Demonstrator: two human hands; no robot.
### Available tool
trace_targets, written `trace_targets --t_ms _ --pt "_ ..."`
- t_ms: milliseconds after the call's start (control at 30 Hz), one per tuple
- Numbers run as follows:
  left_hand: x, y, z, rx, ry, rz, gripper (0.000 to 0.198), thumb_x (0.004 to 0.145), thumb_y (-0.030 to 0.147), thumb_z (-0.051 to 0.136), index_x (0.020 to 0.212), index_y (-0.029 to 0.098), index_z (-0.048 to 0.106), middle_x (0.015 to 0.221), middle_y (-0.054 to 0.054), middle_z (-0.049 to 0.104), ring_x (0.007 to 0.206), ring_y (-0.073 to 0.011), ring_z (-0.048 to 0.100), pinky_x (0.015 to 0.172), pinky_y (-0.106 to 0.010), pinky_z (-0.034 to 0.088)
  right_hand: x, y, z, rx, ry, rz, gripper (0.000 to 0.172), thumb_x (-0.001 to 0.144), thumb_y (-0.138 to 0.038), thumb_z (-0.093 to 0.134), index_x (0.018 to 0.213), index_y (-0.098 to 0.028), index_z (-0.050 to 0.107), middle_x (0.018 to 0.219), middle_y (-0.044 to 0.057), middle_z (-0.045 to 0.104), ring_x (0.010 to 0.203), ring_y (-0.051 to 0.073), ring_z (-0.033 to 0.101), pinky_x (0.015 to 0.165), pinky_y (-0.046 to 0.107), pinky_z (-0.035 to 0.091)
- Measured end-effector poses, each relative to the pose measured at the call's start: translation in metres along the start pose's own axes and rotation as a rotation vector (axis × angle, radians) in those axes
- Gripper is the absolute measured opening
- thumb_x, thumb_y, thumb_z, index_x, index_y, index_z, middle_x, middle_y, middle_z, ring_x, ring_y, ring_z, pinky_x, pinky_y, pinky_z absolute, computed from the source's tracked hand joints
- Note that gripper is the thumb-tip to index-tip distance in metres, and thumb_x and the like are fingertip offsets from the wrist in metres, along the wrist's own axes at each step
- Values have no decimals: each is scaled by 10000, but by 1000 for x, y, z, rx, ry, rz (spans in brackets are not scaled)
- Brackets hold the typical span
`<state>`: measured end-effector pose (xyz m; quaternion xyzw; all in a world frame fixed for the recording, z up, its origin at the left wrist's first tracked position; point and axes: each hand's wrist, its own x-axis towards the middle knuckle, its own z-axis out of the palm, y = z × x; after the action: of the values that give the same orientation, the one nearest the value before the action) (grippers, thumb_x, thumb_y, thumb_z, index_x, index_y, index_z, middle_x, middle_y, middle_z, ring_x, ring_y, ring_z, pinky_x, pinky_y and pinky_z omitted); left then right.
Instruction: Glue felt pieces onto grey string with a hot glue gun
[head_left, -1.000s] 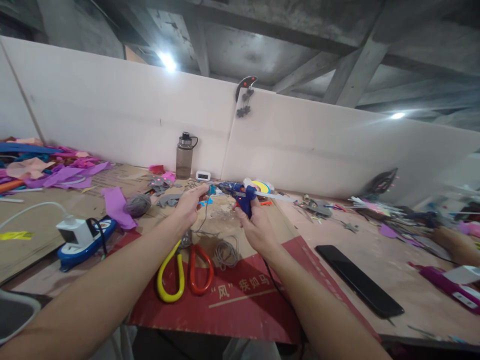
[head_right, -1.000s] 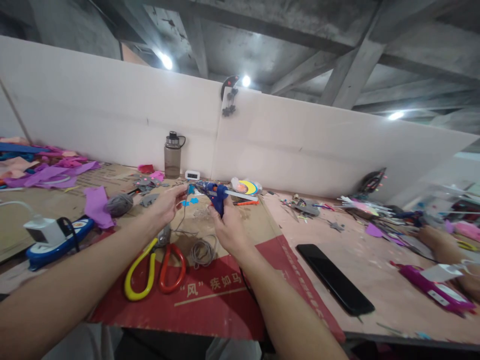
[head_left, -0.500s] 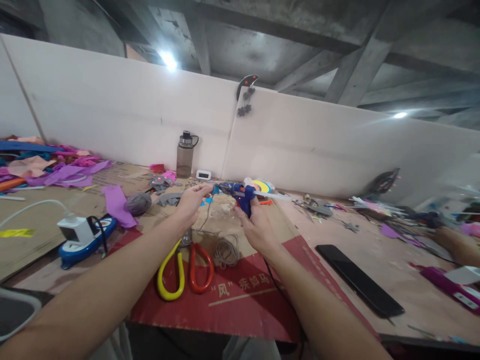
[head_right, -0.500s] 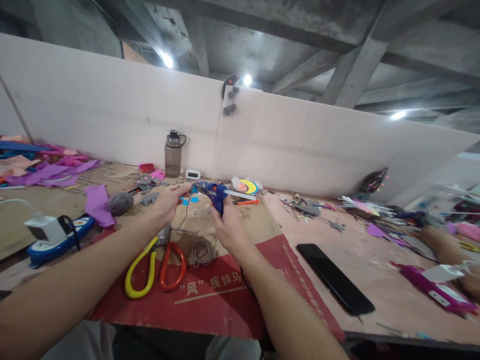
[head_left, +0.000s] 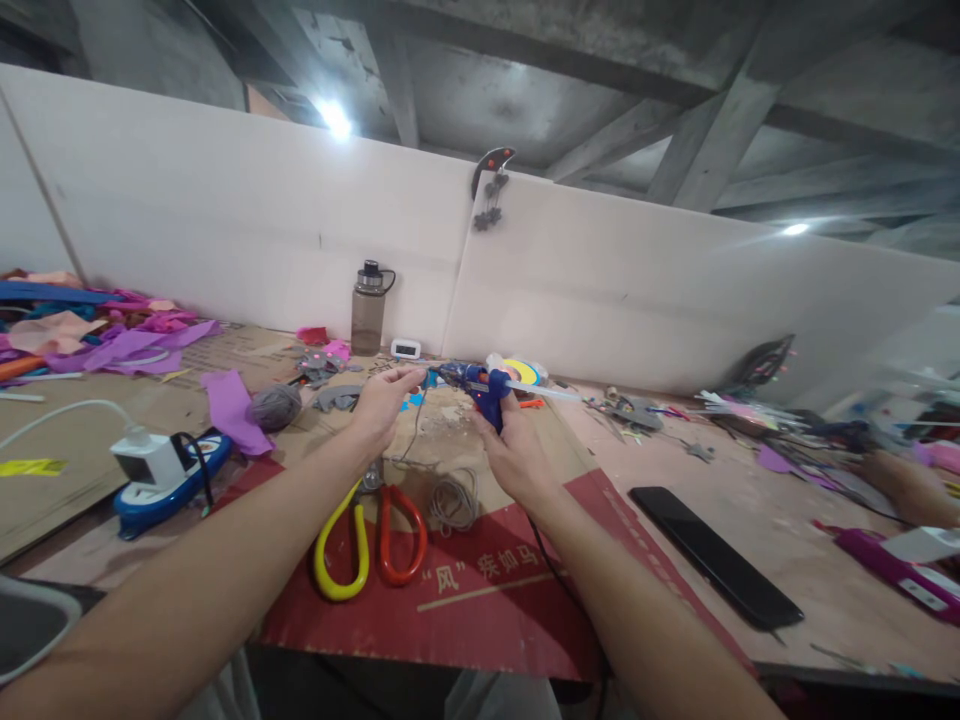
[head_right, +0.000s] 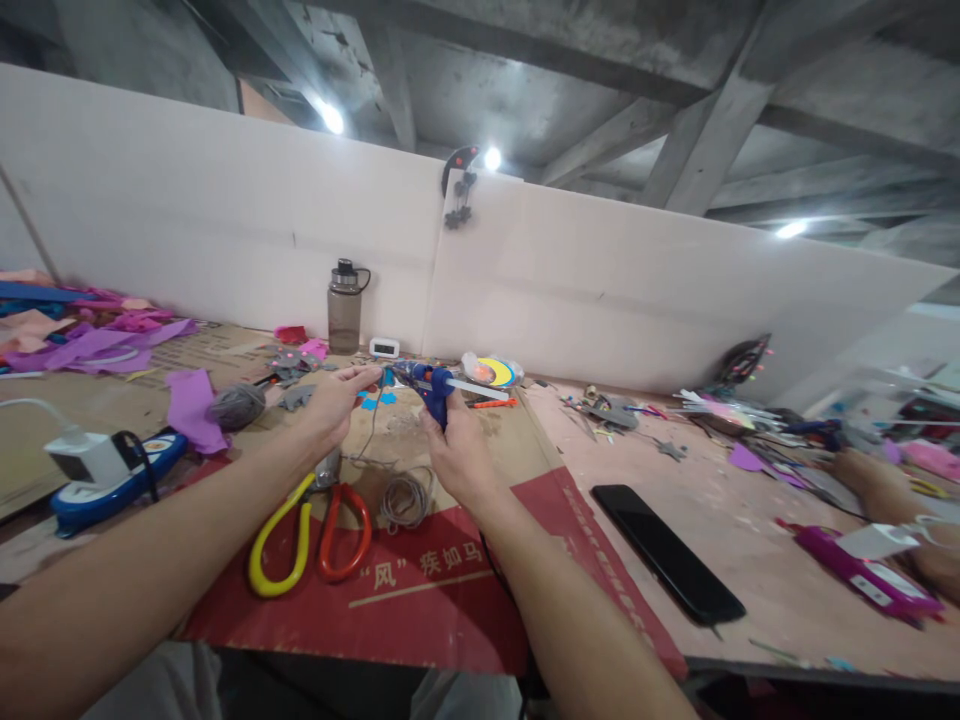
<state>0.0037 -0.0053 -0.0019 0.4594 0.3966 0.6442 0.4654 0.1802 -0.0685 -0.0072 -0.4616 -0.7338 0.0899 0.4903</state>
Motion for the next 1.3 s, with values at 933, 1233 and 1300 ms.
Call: trace_targets --t_ms 933,1233,1300 --pt "-1 2 0 -16 -9 -12 150 610 313 716 637 176 661 624 -14 604 606 -121 479 590 -254 333 -2 -2 1 -12 -10 16 418 863 -325 457 1263 -209 440 1069 105 614 936 247 574 840 382 423" --pt "0 1 0 10 -21 7 174 593 336 723 623 180 653 601 -8 584 604 -121 476 599 -258 329 -3 -2 1 -30 -17 14 466 865 -334 453 1305 -186 406 1104 122 607 998 258 568 863 382 423" --pt "-1 2 0 13 -17 1 187 594 346 718 617 175 647 597 -11 579 606 -123 471 597 -256 328 -3 -1 0 -36 -13 16 486 864 -328 454 1322 -181 387 1123 124 603 1007 257 568 871 382 422"
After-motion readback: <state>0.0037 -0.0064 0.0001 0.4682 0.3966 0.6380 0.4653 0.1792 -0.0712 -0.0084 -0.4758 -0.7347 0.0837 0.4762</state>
